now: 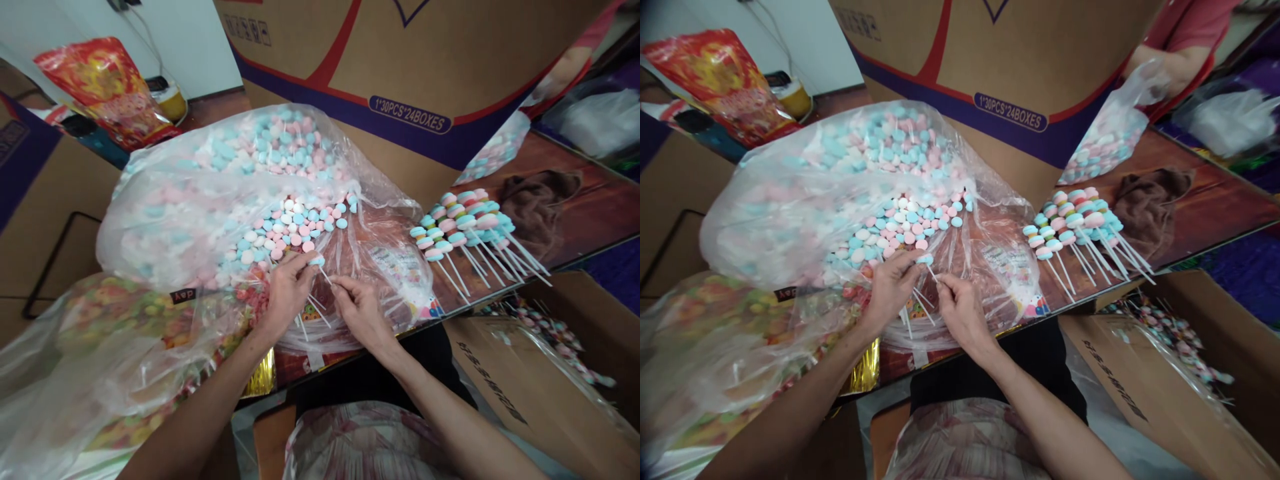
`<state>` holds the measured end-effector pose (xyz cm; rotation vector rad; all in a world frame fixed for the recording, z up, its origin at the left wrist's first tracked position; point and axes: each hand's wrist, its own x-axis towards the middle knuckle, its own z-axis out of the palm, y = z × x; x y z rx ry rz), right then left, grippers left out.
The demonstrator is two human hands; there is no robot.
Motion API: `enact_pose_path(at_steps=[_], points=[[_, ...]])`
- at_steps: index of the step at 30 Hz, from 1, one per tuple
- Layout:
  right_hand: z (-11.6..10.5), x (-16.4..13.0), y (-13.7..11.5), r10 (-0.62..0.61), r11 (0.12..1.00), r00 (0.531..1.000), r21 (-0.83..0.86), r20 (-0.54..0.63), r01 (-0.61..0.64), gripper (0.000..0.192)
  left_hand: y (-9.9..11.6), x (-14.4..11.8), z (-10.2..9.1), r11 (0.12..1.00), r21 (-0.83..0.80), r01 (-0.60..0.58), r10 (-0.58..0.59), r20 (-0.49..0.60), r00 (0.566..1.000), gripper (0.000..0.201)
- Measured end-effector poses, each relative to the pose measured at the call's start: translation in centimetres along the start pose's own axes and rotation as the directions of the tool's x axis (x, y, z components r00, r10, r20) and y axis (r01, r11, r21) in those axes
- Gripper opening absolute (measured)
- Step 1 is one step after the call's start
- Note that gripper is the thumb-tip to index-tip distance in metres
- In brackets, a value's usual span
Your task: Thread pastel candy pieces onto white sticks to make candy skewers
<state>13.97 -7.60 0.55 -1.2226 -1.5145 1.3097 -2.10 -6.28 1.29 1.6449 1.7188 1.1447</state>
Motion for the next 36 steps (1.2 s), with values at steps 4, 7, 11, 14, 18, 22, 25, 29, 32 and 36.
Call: enact_pose_path(at_steps=[4,7,11,14,18,22,25,29,32,36], points=[[-0.4,0.1,0.0,0.027,0.998,1.0,0.062,-0.014,-0.026,0.024,1.2,-1.4,1.1,0.999,-0.027,-0.033,0.036,0.085,0.996,0.028],[-1.4,0.3,0.4,0.008,1.0,1.0,0.024,-0.01,-0.008,0.027,1.5,-1.8,1.3,0.994,-0.107,-0.007,0.028,0.197,0.98,0.033],[-2.4,0.4,1.3,-0.009,0.999,1.0,-0.038,0.006,0.009,0.029,1.1,-0.1,-0.8,0.996,0.03,0.088,-0.093,0.22,0.971,0.036],[-2.5,0.2,1.5,-0.033,0.996,0.999,-0.087,0.014,0.034,0.029,0.2,1.7,-2.8,0.938,0.341,0.066,-0.102,0.088,0.991,0.031],[-2.3,0.0,1.3,-0.047,0.988,0.999,-0.149,0.026,0.05,0.028,-0.4,2.7,-3.3,0.834,0.551,-0.009,-0.097,0.164,0.982,0.028],[-2.4,-0.1,1.4,-0.061,0.982,0.997,-0.177,0.039,0.066,0.028,-0.2,2.3,-2.6,0.77,0.636,-0.045,-0.11,0.202,0.973,0.032],[-2.5,-0.2,1.7,-0.072,0.978,0.996,-0.193,0.045,0.079,0.028,0.1,2.1,-2.6,0.744,0.666,-0.046,-0.123,0.205,0.971,0.036],[-2.5,-0.2,1.8,-0.075,0.975,0.996,-0.206,0.053,0.084,0.029,0.1,2.2,-3.0,0.728,0.683,-0.066,-0.12,0.221,0.968,0.032],[-2.5,-0.2,1.8,-0.078,0.973,0.995,-0.215,0.058,0.089,0.031,-0.3,2.2,-3.3,0.809,0.585,-0.056,-0.072,0.193,0.979,0.026],[-2.5,-0.2,1.7,-0.083,0.971,0.995,-0.218,0.063,0.094,0.03,-0.9,1.8,-3.4,0.864,0.498,-0.078,-0.01,0.172,0.985,0.025]])
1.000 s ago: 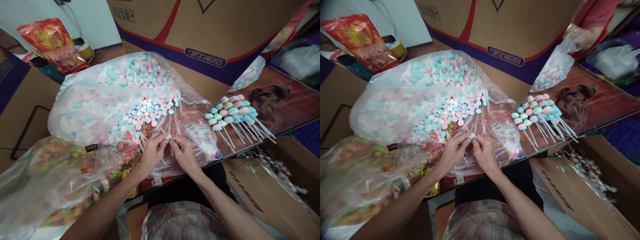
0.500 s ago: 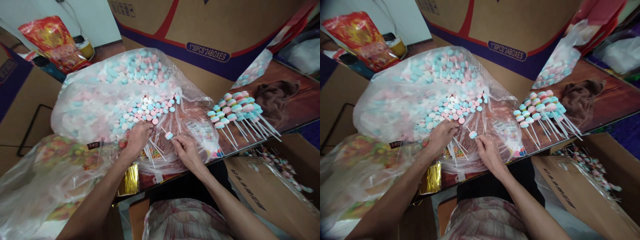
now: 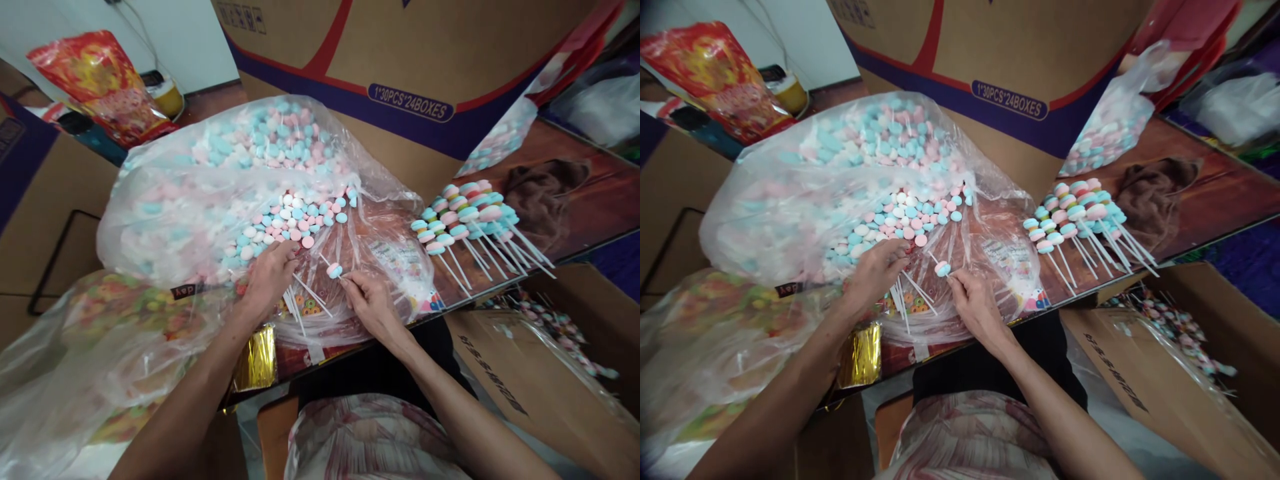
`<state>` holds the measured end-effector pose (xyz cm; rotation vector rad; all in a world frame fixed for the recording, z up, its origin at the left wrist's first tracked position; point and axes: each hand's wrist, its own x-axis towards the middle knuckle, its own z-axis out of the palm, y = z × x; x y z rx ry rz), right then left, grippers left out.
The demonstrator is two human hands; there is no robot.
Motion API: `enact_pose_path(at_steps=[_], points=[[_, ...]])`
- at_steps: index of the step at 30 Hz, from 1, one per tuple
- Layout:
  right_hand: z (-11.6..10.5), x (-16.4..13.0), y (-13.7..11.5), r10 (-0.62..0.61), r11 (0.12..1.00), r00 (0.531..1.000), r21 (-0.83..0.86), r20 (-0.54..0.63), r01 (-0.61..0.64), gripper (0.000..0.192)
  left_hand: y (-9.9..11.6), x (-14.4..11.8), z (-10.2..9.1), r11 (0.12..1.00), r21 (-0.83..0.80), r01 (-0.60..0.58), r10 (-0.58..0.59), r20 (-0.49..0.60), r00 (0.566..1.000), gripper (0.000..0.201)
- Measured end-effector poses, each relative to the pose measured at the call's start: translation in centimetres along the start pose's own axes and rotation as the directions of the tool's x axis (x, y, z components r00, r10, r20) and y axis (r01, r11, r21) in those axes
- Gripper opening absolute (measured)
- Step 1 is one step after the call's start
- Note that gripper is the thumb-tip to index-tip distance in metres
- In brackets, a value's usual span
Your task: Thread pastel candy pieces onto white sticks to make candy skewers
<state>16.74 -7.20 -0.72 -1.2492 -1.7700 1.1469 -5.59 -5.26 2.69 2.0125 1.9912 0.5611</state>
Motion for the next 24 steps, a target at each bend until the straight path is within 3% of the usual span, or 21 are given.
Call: enact_pose_path(at_steps=[5,9,11,13,14,16,18,20,22,24], points=[[-0.1,0.0,-0.1,0.0,1.0,1.0,0.013,0.006,0.0,0.033,0.0,0.0,0.1,0.996,0.078,-0.052,0.042,0.125,0.991,0.017],[-0.2,0.0,-0.2,0.0,1.0,1.0,0.009,0.006,0.0,0.033,0.2,0.4,-0.2,0.998,0.052,-0.042,0.033,0.152,0.988,0.016],[-0.2,0.0,-0.1,-0.003,1.0,1.0,0.02,0.007,0.003,0.032,0.4,0.4,-0.3,0.999,-0.044,-0.019,0.024,0.109,0.994,0.015],[-0.1,0.0,0.0,-0.015,0.999,1.0,0.044,0.019,0.014,0.028,0.7,0.4,-0.5,0.962,-0.27,0.037,-0.015,0.082,0.997,0.014],[-0.1,0.0,0.0,-0.023,0.998,0.999,0.061,0.024,0.022,0.026,0.9,0.4,-0.7,0.906,-0.415,0.085,-0.046,0.103,0.994,0.015],[0.1,-0.1,0.0,-0.033,0.995,0.999,0.098,0.023,0.03,0.023,1.3,0.4,-0.9,0.706,-0.676,0.214,-0.092,0.212,0.973,0.023],[0.2,-0.1,-0.1,-0.034,0.991,0.999,0.129,0.008,0.033,0.024,1.6,0.4,-1.0,0.477,-0.813,0.335,-0.109,0.323,0.94,0.031],[0.3,-0.1,-0.2,-0.035,0.988,0.999,0.148,0.005,0.034,0.024,1.8,0.4,-1.0,0.321,-0.862,0.393,-0.117,0.375,0.92,0.035],[0.2,-0.1,-0.5,-0.044,0.988,0.999,0.151,0.009,0.042,0.025,1.9,0.3,-0.8,0.25,-0.876,0.412,-0.119,0.394,0.911,0.036],[0.0,-0.1,-0.7,-0.067,0.99,0.998,0.121,0.006,0.066,0.025,1.9,0.2,-0.6,0.237,-0.876,0.419,-0.128,0.399,0.908,0.036]])
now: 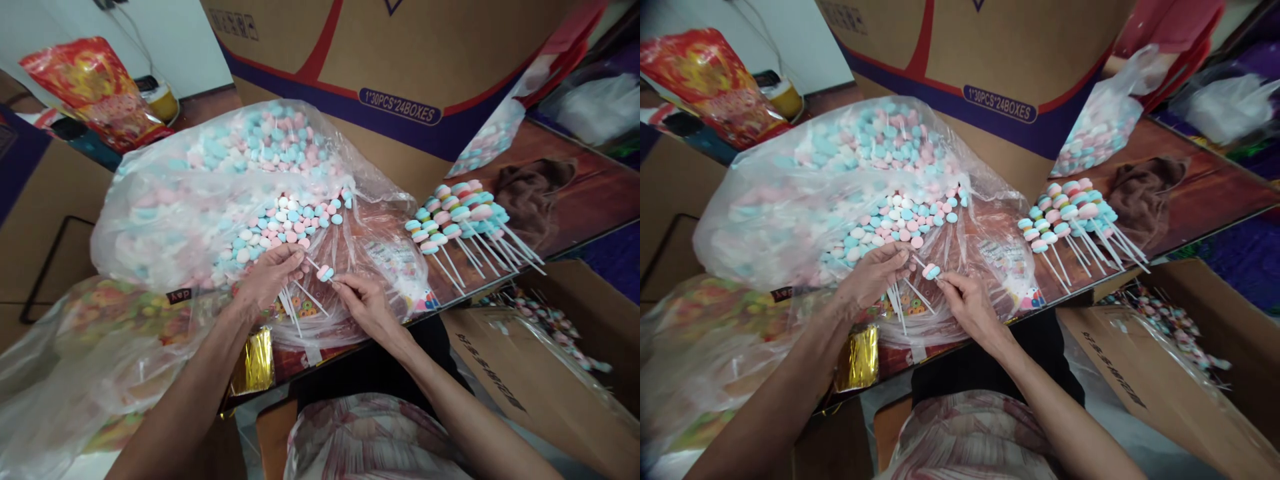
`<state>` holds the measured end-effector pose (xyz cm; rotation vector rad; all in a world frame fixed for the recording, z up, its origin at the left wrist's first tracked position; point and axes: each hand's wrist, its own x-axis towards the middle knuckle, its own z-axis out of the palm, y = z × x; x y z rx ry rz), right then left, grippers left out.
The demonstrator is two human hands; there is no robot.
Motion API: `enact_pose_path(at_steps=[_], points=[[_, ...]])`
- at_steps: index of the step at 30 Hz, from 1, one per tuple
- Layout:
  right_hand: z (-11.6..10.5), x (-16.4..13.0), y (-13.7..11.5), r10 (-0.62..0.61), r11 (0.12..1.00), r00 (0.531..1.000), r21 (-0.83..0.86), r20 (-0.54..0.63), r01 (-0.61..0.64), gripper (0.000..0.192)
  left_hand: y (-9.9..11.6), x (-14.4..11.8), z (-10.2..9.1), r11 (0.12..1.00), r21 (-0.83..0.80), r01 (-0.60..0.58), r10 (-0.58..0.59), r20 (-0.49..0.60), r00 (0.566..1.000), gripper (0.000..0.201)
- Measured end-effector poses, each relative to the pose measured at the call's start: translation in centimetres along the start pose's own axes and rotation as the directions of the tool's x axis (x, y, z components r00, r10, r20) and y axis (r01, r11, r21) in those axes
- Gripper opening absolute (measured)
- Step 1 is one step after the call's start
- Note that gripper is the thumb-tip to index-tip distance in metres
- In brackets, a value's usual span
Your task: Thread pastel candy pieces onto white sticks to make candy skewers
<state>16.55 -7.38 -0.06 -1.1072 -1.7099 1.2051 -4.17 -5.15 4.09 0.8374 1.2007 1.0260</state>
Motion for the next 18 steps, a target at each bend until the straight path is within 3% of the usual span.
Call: enact_pose_path(at_steps=[5,7,12,18], points=[[-0.5,0.0,-0.2,-0.129,0.971,0.991,-0.206,-0.036,0.119,0.022,-0.3,-0.1,-0.4,0.985,0.167,-0.033,0.04,-0.038,0.998,0.037],[-0.6,0.0,0.1,-0.164,0.966,0.986,-0.21,-0.031,0.154,0.021,-0.2,-0.3,-0.6,0.97,0.239,-0.051,0.062,-0.037,0.997,0.035],[-0.8,-0.2,0.6,-0.179,0.982,0.984,-0.064,-0.022,0.177,0.019,0.0,-0.7,-0.6,0.986,0.164,0.039,-0.039,0.0,0.999,0.041],[-1.3,-0.4,-0.6,-0.16,0.962,0.984,-0.212,0.079,0.173,0.024,-0.3,-0.8,-0.2,0.971,0.239,0.003,0.009,-0.046,0.999,0.031]])
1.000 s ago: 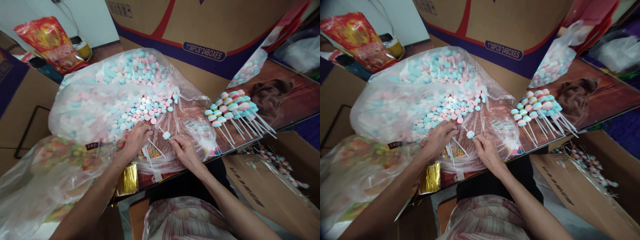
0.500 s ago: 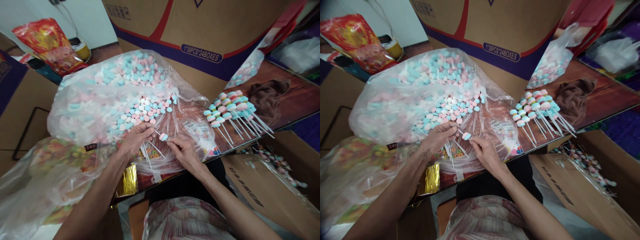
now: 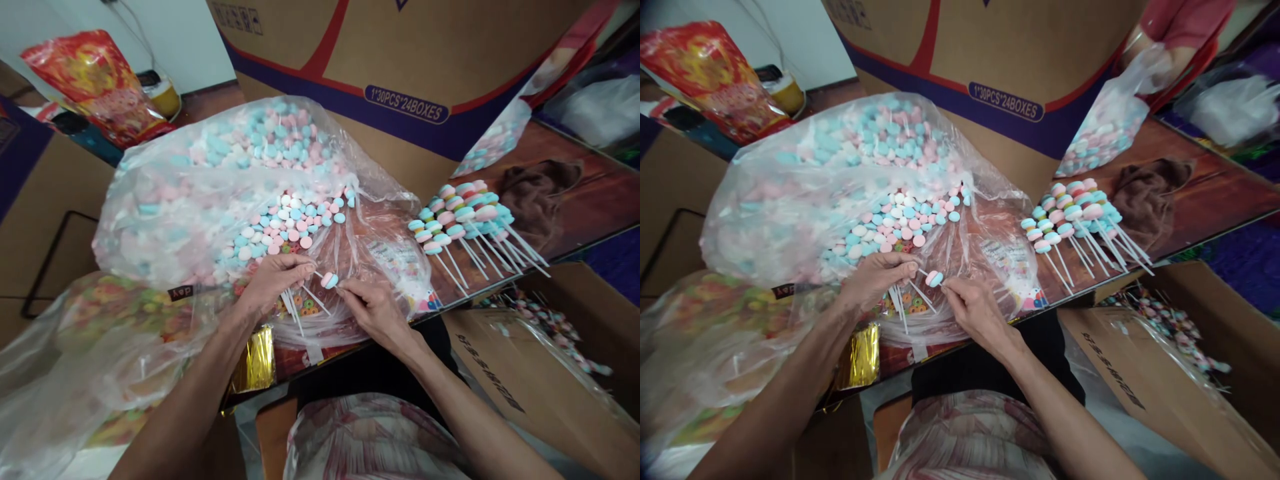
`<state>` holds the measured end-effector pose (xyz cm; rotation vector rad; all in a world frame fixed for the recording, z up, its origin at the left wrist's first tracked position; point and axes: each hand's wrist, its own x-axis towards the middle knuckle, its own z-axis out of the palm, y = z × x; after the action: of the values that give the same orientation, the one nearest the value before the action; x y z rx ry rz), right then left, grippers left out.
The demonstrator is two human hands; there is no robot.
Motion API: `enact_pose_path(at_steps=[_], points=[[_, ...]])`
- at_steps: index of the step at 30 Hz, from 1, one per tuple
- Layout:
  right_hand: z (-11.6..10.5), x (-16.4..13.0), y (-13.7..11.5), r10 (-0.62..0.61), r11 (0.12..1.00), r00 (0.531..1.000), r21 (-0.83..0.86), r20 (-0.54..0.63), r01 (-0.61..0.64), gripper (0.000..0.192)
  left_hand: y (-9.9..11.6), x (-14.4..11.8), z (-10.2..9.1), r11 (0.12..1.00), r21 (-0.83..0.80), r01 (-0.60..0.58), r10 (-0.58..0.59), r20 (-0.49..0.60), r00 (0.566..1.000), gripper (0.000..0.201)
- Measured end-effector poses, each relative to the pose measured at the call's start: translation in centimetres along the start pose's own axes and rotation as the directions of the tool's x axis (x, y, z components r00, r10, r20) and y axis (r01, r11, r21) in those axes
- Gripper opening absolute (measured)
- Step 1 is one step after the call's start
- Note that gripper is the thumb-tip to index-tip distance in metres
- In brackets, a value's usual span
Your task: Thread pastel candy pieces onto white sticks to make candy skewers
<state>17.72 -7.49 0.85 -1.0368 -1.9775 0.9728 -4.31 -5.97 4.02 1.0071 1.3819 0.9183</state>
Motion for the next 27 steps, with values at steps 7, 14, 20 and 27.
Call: enact_pose_path(at_steps=[7,14,20,27], points=[[0.9,-0.5,-0.6,-0.014,0.996,0.995,0.088,-0.102,0.023,0.023,0.5,-0.4,-0.1,0.974,-0.176,0.14,-0.132,0.054,0.99,0.034],[0.6,-0.8,0.1,-0.162,0.987,0.98,-0.024,-0.114,0.161,0.02,0.7,-0.6,-0.4,0.971,-0.123,0.204,-0.189,0.124,0.974,0.038],[0.4,-0.9,-0.4,-0.143,0.988,0.986,-0.079,-0.083,0.136,0.024,-0.3,-0.4,-0.2,0.955,-0.183,0.233,-0.209,0.141,0.968,0.039],[2.2,-0.6,-1.5,0.07,0.991,0.982,0.127,-0.176,-0.048,0.024,-0.2,-0.6,1.5,0.925,-0.357,0.13,-0.094,0.116,0.989,0.041]])
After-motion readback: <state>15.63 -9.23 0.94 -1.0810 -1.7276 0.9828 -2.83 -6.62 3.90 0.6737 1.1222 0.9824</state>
